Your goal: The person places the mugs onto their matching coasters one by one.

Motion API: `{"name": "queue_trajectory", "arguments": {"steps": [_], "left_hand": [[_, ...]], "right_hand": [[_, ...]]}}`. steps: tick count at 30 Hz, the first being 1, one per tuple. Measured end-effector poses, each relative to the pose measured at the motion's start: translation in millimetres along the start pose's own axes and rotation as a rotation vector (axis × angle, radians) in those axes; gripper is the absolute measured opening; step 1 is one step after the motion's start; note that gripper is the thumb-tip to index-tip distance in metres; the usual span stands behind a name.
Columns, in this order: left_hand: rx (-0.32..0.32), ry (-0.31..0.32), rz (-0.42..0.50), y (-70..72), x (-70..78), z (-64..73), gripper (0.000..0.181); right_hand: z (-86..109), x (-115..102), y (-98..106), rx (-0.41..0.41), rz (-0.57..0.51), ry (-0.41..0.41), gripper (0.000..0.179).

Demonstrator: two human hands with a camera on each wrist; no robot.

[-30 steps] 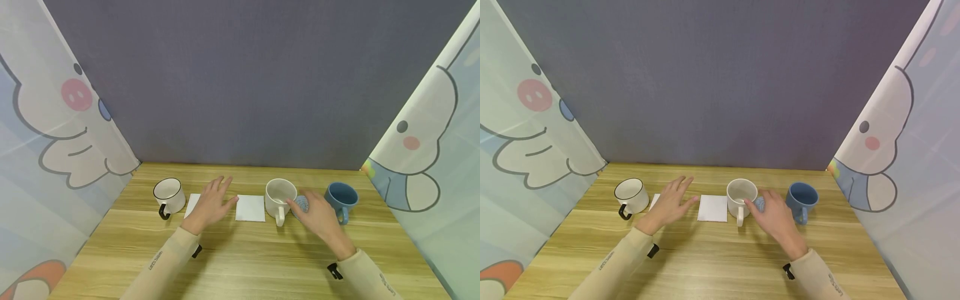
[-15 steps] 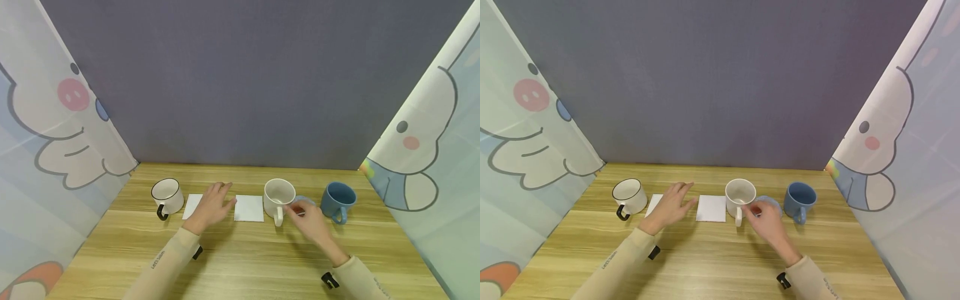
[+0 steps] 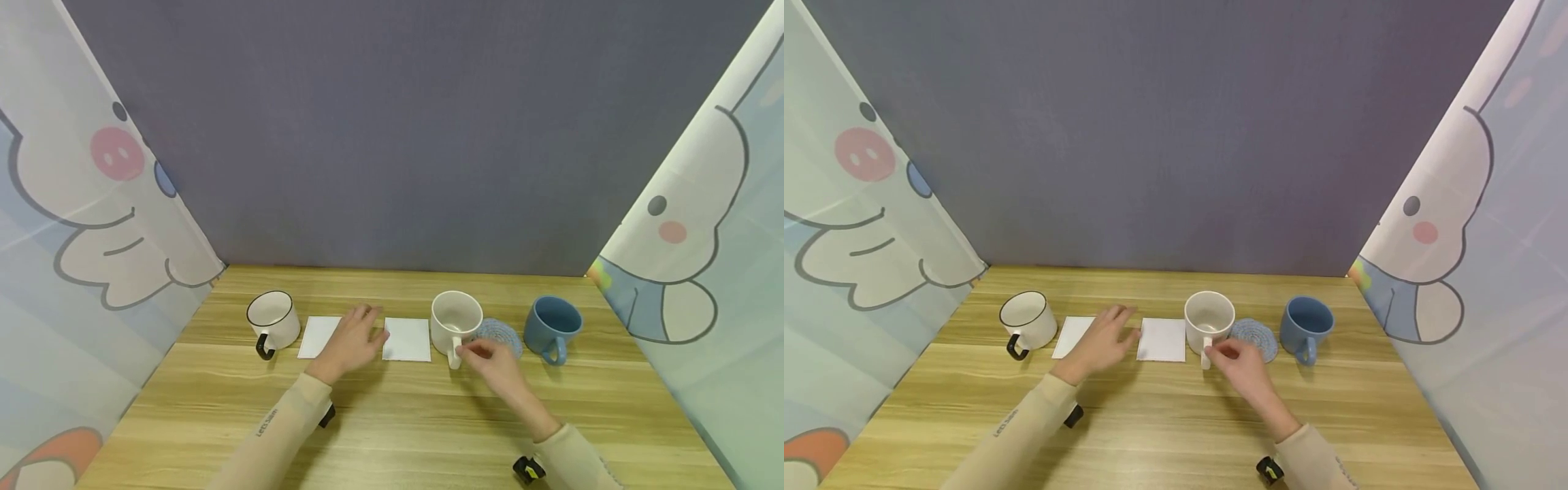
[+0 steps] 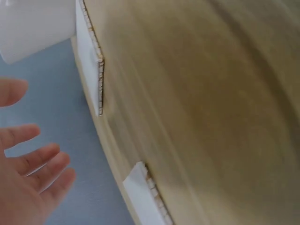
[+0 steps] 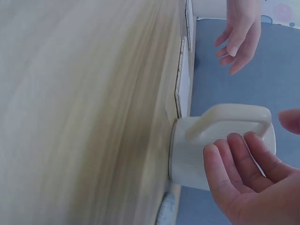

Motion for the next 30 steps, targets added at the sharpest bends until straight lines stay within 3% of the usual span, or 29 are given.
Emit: {"name": "queue_trajectory", "arguments": {"steps": [13, 24, 30], "left_hand": [[-0.066, -0.033, -0.078, -12.0, -3.7, -0.3, 0.056], [-0.114, -0.11, -0.123, -22.0, -7.1, -3.0, 0.051], [-0.165, -0.096, -0.12, -25.3, -8.0, -4.9, 0.05]], "right_hand": [[2.1, 7, -15, -0.05, -0.247, -0.172, 0.025], [1.0, 6, -22, -0.067, -0.358, -0.247, 0.024], [0.9, 8, -23, -0.114, -0.451, -0.273, 0.024]]}}
Point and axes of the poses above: each hand's wrist, its own z-axis away from the middle knuckle, its own y-axis out of the back of the hand, x = y × z, the point moved 2 cm from there along -z, towards the middle knuckle, and after that the axes turned 13 degrees about x, right-handed, at the moved point
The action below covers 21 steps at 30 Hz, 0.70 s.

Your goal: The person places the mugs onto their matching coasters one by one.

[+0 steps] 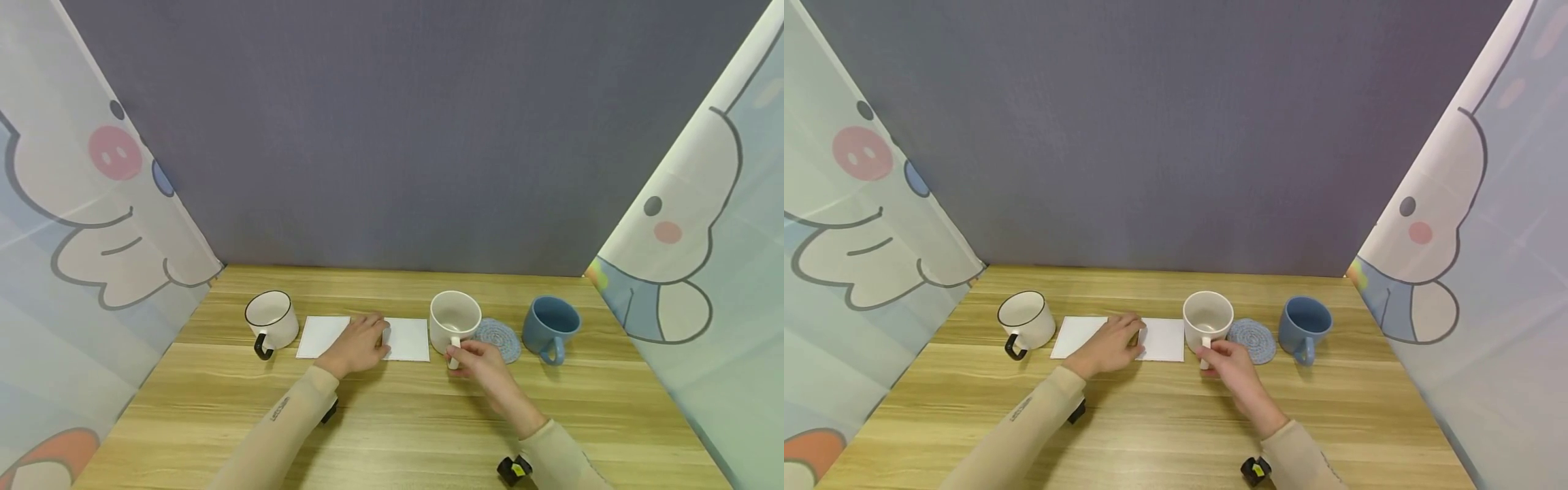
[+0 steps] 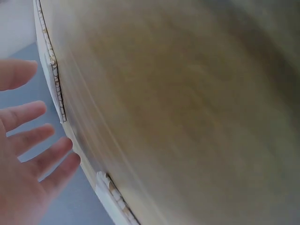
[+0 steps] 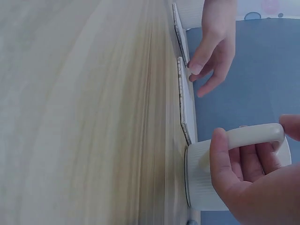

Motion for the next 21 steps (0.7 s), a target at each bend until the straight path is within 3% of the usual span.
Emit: {"name": "queue_trajectory", "arguments": {"steps": [8, 21], "left_hand": [[-0.061, 0.016, -0.001, -1.2, 0.2, -4.1, 0.048], [-0.089, 0.021, 0.004, 1.7, -0.4, -8.0, 0.049]], "right_hand": [[0.5, 1.1, -0.6, -0.046, -0.054, -0.018, 0.026], [-1.5, 3.0, 0.4, -0.071, -0.075, -0.029, 0.026]]}}
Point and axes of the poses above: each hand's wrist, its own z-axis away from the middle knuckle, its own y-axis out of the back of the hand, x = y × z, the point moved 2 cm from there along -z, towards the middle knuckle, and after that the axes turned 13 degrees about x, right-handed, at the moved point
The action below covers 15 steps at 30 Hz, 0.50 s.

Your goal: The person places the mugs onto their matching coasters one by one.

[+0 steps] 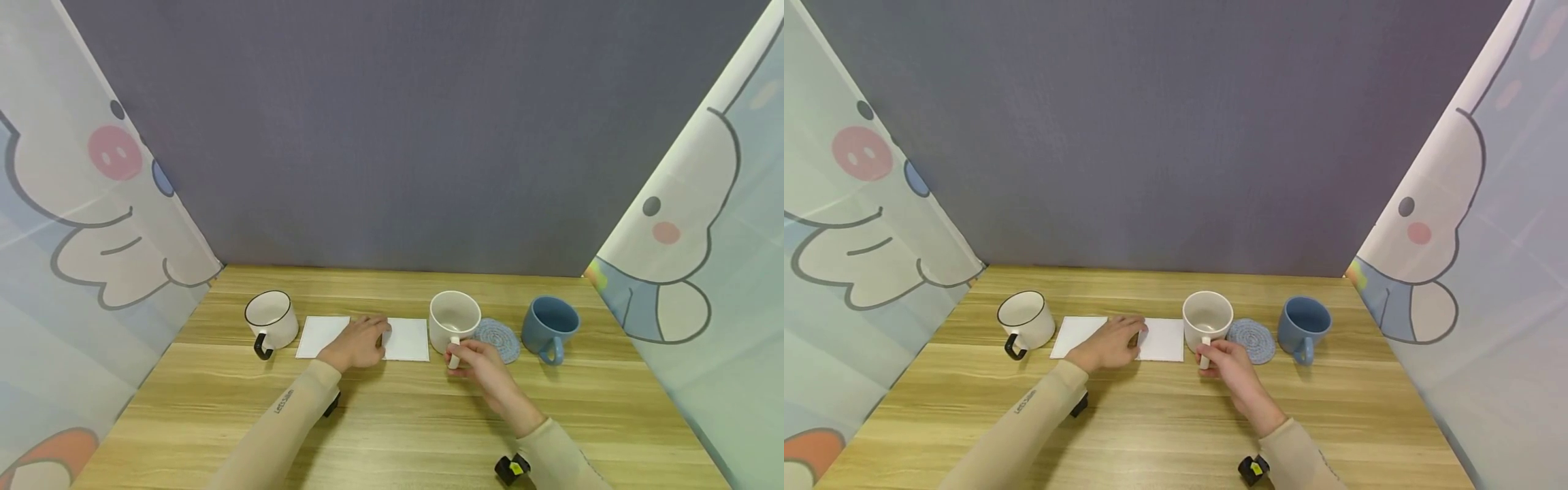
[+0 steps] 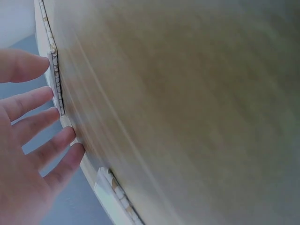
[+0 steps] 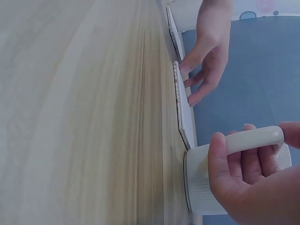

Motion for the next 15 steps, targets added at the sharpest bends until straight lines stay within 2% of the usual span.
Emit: {"name": "queue_trajectory", "arguments": {"steps": [15], "left_hand": [[-0.017, 0.037, 0.015, -2.3, -2.5, -0.2, 0.048]], "right_hand": [[1.5, -2.4, -7.2, 0.07, -0.026, 0.011, 0.02]]}}
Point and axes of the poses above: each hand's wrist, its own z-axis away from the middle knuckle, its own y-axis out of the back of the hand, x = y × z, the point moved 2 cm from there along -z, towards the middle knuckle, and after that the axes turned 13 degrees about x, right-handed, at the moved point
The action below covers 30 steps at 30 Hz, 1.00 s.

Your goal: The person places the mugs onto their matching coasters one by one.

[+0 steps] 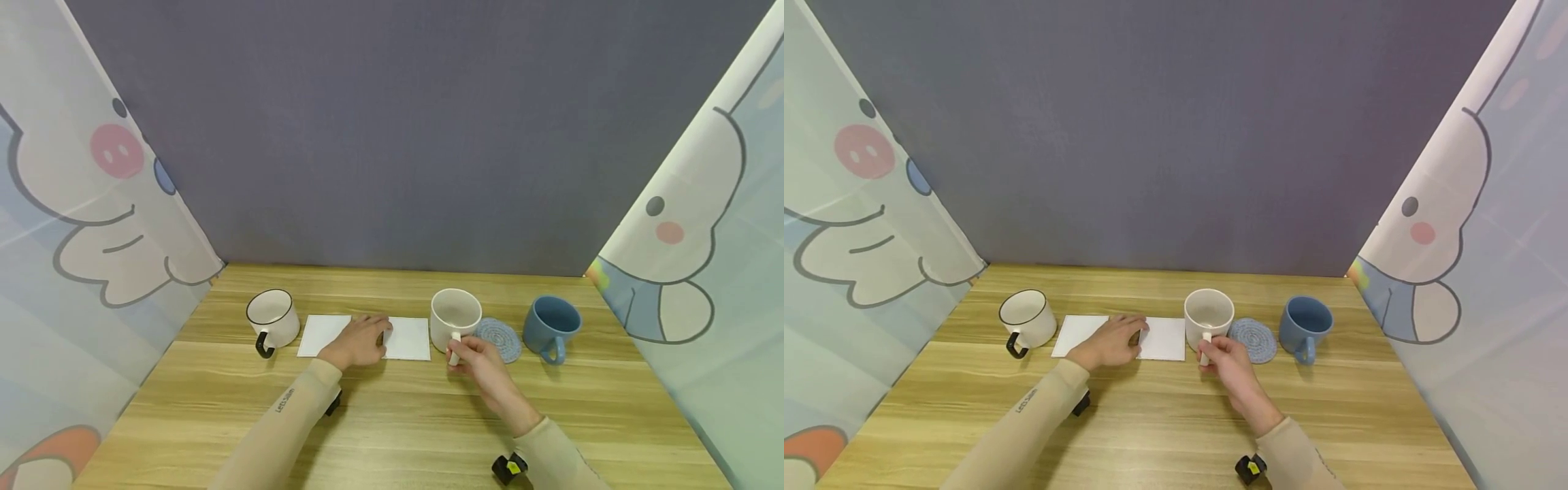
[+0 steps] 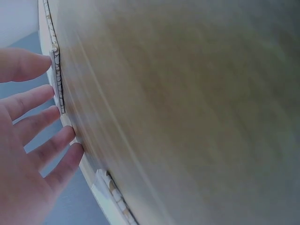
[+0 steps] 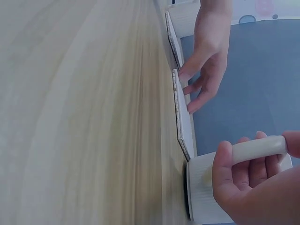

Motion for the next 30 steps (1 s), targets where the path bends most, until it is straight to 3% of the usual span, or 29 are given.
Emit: {"name": "queue_trajectory", "arguments": {"steps": [11, 20, 30], "left_hand": [[-0.019, 0.009, 0.018, 0.8, 3.2, 1.3, 0.049], [-0.022, 0.016, 0.033, -1.3, 0.1, 1.1, 0.049], [-0.024, 0.035, 0.067, -2.6, -5.0, -0.4, 0.048]], "right_hand": [[2.1, -1, -2, 0.064, -0.047, -0.001, 0.017], [2.9, -1, -3, 0.082, -0.052, 0.039, 0.018], [2.0, -15, -8, 0.07, -0.06, 0.084, 0.018]]}}
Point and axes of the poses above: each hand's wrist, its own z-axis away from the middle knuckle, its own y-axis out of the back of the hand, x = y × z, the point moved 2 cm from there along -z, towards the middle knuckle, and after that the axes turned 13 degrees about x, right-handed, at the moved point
